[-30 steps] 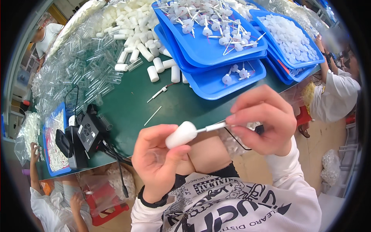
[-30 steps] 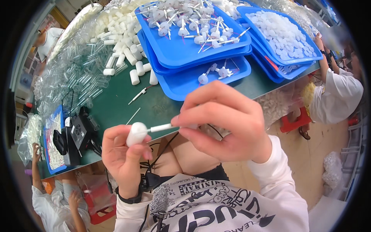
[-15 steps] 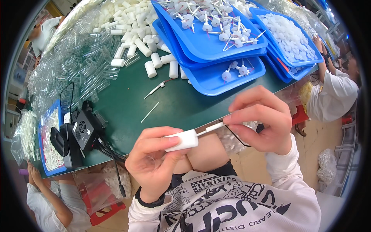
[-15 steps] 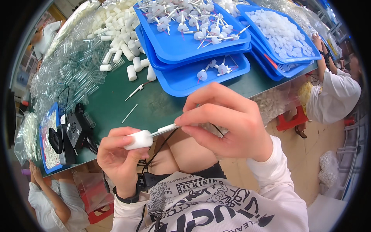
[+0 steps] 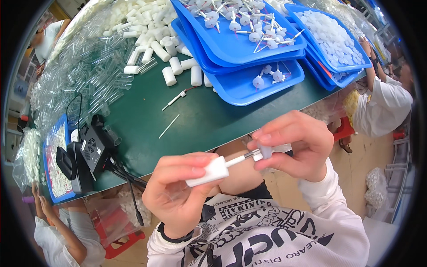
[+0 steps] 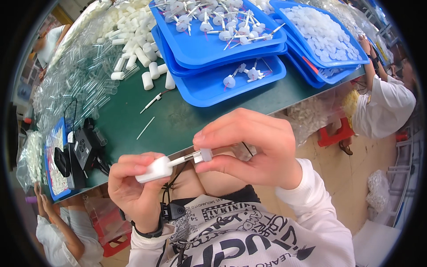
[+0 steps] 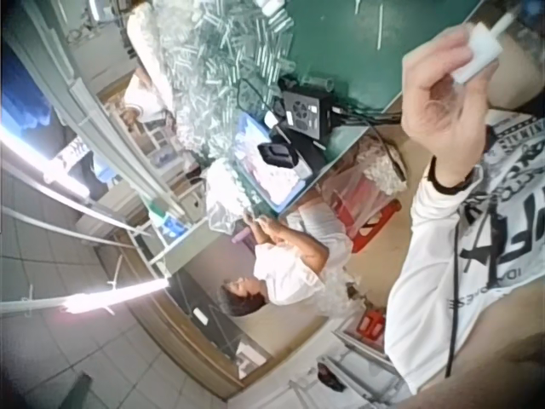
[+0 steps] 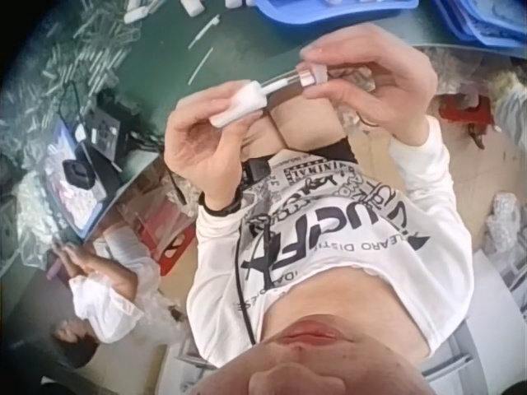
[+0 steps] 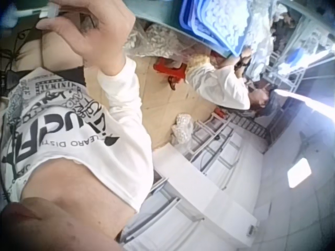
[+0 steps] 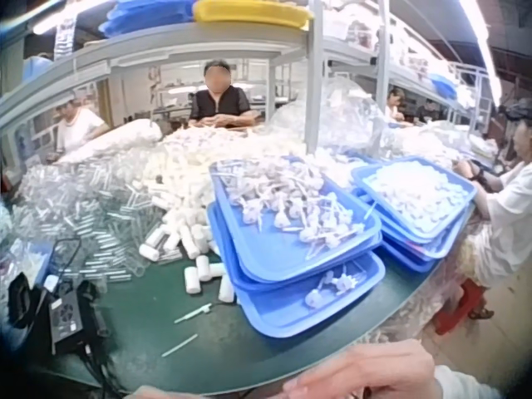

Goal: The person assembles small white cylindrical components by inserting a thin white rod into a clear plastic tube and then sliding a white cap over the tube. The person handles the parts by hand, repeating the process for multiple units on a green workbench.

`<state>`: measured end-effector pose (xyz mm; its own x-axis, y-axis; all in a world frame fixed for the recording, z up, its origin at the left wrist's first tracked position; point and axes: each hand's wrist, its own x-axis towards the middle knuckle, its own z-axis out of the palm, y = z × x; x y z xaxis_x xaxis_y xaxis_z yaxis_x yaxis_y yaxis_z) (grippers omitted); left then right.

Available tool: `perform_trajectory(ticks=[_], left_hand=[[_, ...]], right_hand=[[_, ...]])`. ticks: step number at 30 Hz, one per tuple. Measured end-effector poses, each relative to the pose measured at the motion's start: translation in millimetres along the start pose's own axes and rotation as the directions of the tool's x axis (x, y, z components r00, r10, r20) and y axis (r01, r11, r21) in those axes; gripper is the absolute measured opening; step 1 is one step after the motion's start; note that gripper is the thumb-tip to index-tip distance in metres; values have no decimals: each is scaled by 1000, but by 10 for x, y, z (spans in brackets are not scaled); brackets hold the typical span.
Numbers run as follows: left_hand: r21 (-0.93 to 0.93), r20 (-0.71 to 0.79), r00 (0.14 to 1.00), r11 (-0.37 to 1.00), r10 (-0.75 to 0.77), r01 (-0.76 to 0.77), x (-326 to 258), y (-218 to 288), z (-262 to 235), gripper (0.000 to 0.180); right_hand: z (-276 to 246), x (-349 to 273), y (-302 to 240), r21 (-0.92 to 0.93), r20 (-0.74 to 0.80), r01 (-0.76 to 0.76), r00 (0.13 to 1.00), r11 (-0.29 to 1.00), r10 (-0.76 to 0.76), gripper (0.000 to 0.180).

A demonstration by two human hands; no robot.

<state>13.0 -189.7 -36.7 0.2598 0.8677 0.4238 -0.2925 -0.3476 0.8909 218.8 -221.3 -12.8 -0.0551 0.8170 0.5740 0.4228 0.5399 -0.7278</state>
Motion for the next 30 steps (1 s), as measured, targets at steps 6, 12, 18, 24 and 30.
perform_trajectory(ticks=[6, 12, 18, 24, 30], left_hand=[[48, 38, 991, 991, -129, 127, 51, 38, -14, 32], [-171, 52, 929, 913, -366, 370, 52, 40, -21, 30], [-237, 142, 895, 863, -422, 445, 40, -29, 32, 28], [-28, 82, 985, 988, -151, 153, 13, -123, 88, 32], [52, 74, 991, 993, -109, 105, -15, -126, 105, 30]], right_hand=[[-47, 2, 8, -57, -15, 44, 999, 997, -45, 26], [-7, -37, -21, -127, -41, 96, 994, 987, -102, 22], [-18, -47, 21, -241, 94, 299, 954, 923, -285, 29], [102, -123, 74, 6, -31, -71, 997, 997, 71, 40], [6, -93, 64, 74, 140, -169, 978, 983, 158, 27]])
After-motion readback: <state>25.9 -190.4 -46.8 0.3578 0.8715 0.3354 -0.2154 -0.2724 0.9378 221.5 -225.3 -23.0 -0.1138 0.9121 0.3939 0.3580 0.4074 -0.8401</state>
